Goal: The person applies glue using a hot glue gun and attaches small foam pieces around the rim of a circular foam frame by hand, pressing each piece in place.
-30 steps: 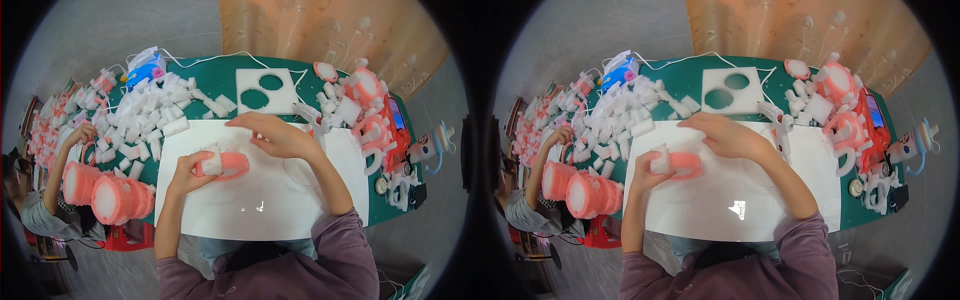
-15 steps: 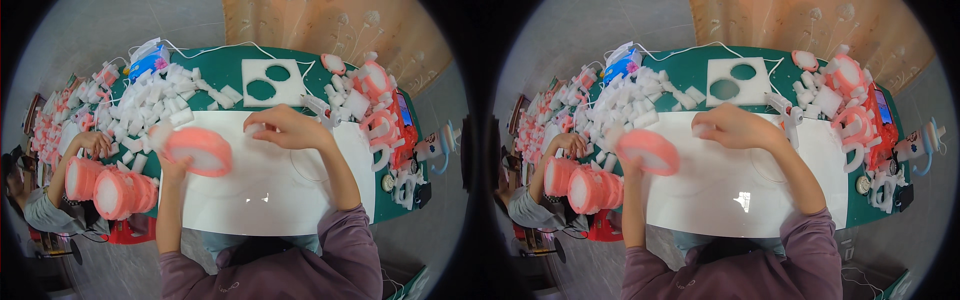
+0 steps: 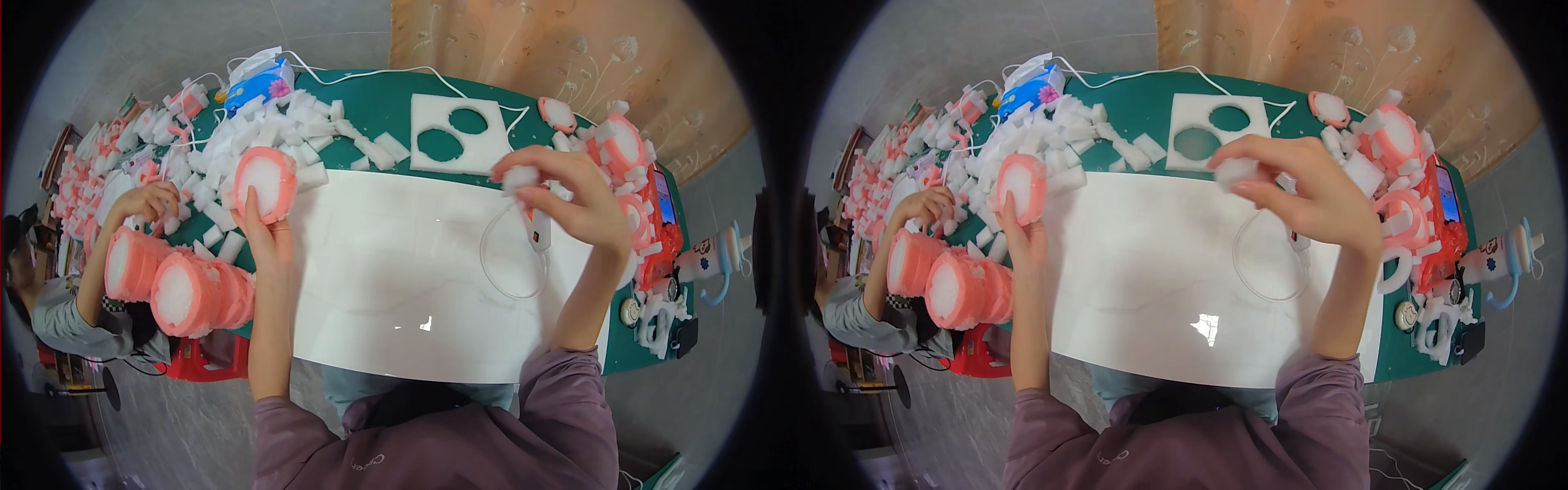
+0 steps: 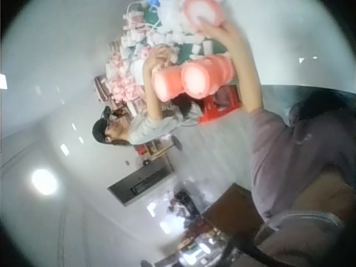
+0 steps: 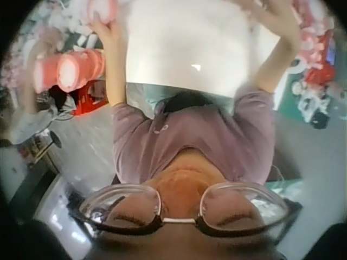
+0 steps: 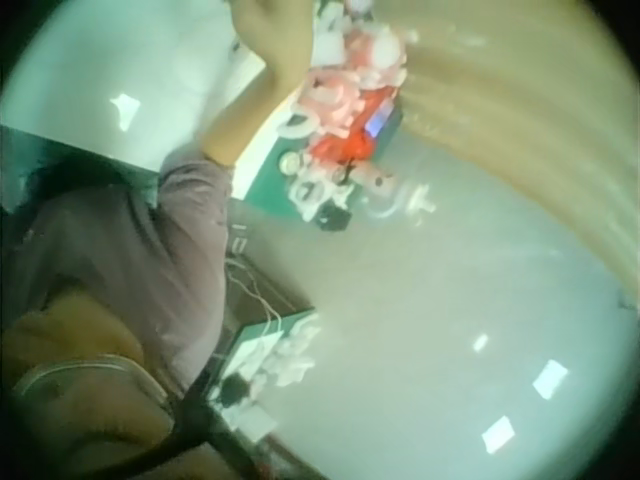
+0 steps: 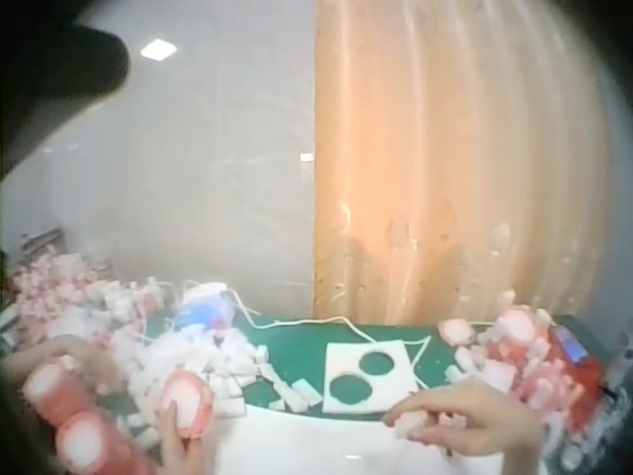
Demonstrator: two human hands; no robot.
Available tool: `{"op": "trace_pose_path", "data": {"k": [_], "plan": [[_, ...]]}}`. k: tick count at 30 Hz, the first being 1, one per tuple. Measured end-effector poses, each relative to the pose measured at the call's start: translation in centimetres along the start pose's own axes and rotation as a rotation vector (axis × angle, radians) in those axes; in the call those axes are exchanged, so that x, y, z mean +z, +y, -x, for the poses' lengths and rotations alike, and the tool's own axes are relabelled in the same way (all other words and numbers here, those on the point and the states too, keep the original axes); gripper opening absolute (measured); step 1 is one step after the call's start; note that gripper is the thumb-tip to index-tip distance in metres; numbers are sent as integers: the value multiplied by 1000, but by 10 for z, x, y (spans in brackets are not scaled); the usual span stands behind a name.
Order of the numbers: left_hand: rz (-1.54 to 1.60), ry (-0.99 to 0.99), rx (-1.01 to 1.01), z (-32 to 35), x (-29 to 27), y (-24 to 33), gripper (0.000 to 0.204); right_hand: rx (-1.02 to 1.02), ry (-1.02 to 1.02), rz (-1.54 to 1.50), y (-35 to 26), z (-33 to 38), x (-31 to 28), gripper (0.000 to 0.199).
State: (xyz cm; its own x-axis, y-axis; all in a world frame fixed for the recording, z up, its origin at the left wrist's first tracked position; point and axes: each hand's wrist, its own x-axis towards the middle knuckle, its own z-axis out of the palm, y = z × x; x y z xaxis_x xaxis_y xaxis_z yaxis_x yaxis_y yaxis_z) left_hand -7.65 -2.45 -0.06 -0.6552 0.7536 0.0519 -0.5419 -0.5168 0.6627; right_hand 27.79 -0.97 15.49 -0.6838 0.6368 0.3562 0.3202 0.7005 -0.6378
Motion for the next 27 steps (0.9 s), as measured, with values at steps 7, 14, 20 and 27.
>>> {"op": "trace_pose_path", "data": {"k": [7, 14, 20, 27], "plan": [[-66, 131, 68, 8, 11, 1, 66, -121, 608, -185, -9, 43, -34, 32], [-211, 141, 228, 12, 18, -1, 73, -267, 1126, -251, -8, 75, -74, 40], [-431, 173, 426, 5, 22, 1, 78, -349, 1283, -535, 12, 125, -110, 41], [-549, 205, 540, -5, 6, -1, 77, 138, 1228, -485, -14, 220, -134, 46]]}}
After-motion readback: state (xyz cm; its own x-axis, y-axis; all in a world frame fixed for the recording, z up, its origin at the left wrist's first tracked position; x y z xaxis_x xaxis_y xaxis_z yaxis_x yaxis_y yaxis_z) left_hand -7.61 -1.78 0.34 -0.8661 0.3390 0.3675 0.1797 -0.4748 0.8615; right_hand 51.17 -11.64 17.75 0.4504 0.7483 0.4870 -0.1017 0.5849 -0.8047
